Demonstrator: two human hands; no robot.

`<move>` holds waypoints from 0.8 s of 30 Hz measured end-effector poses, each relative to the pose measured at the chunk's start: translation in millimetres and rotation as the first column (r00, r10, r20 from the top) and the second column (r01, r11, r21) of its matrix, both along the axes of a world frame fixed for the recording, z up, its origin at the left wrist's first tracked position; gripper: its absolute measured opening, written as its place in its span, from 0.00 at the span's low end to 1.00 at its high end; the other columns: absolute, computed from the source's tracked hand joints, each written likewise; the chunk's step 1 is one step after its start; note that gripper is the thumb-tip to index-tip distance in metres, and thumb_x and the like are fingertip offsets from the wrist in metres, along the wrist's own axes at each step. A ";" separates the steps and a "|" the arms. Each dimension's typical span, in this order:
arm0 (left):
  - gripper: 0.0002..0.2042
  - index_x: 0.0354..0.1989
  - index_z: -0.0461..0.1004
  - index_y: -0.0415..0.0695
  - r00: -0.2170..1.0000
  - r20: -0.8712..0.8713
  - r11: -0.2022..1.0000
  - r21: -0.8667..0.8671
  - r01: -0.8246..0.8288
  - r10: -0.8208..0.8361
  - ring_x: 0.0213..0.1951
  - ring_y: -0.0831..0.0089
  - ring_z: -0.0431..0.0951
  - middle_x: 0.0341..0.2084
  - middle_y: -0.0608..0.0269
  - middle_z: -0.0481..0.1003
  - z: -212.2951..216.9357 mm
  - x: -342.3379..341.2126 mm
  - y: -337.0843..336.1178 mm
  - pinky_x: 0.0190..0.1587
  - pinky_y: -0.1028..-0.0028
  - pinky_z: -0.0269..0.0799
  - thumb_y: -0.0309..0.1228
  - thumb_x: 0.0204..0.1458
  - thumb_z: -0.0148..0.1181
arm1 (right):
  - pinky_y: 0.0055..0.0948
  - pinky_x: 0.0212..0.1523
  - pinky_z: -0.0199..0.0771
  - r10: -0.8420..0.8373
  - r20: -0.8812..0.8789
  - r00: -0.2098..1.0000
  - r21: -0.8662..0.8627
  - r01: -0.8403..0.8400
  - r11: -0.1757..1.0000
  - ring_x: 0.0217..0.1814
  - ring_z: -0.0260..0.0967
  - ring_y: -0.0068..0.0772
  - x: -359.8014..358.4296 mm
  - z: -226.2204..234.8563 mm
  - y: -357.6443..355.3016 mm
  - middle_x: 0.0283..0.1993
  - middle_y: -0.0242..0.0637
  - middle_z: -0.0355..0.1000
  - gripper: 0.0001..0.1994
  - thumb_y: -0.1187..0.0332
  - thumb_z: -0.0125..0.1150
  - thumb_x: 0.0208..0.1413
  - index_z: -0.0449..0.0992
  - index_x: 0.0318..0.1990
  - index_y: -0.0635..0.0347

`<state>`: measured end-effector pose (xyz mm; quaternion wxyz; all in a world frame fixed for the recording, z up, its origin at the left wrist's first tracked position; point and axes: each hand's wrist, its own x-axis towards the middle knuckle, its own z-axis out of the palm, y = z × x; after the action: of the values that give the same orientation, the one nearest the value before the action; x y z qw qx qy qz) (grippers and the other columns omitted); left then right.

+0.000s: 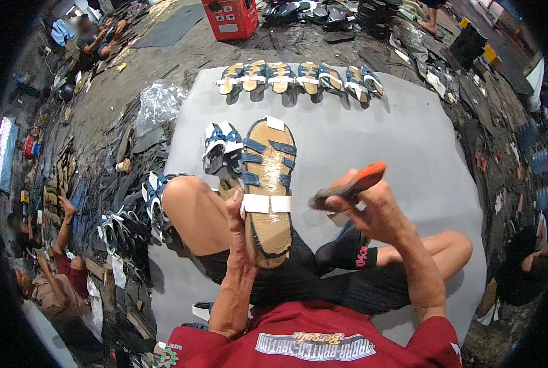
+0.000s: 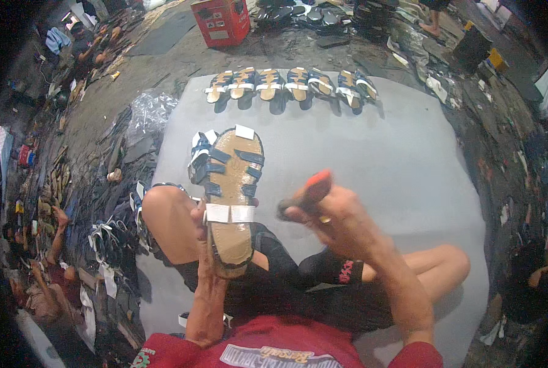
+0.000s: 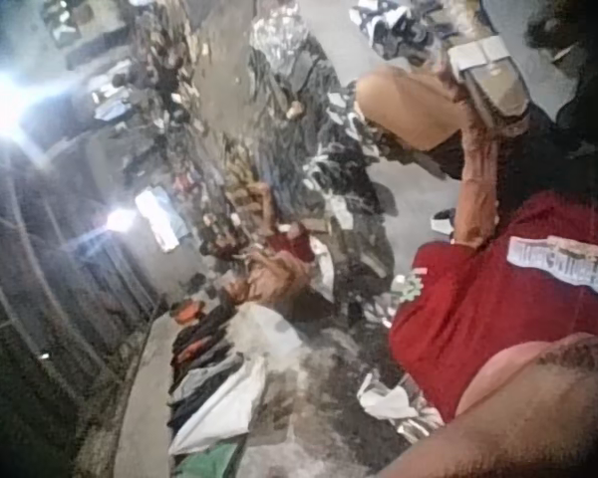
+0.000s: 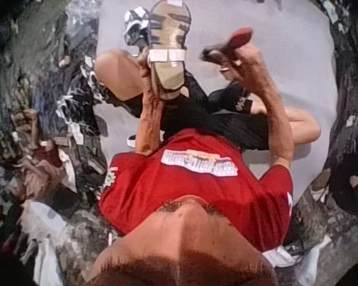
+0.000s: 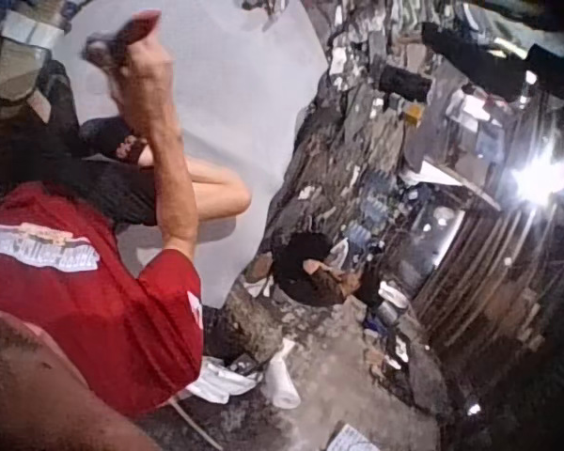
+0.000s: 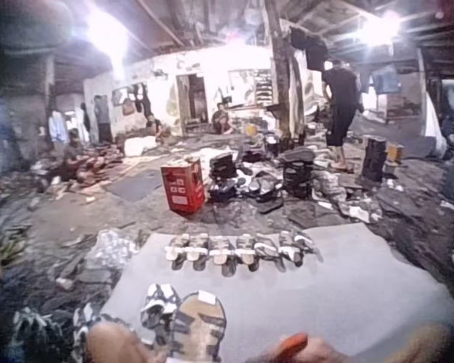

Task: The person sits on the floor and applies glue to the soles of sandals using a brush. They handle each sandal one at a time, dip the brush into a container of glue, and spread it across the sole before placing the sandal down.

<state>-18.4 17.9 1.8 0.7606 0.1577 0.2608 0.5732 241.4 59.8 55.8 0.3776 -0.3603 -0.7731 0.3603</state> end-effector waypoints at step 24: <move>0.29 0.63 0.69 0.45 0.997 0.025 0.995 -0.077 -0.069 0.071 0.45 0.67 0.83 0.51 0.60 0.78 -0.9 -6.1 -15.3 0.45 0.67 0.84 0.58 0.67 0.52 | 0.39 0.46 0.74 0.079 0.104 0.991 -0.097 -0.069 0.993 0.41 0.75 0.41 -3.5 8.2 10.1 0.45 0.42 0.80 0.09 0.71 0.68 0.64 0.80 0.49 0.60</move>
<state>-24.5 2.7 0.9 0.7492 0.1112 0.2772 0.5912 237.9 69.8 64.0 0.3047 -0.3675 -0.7874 0.3900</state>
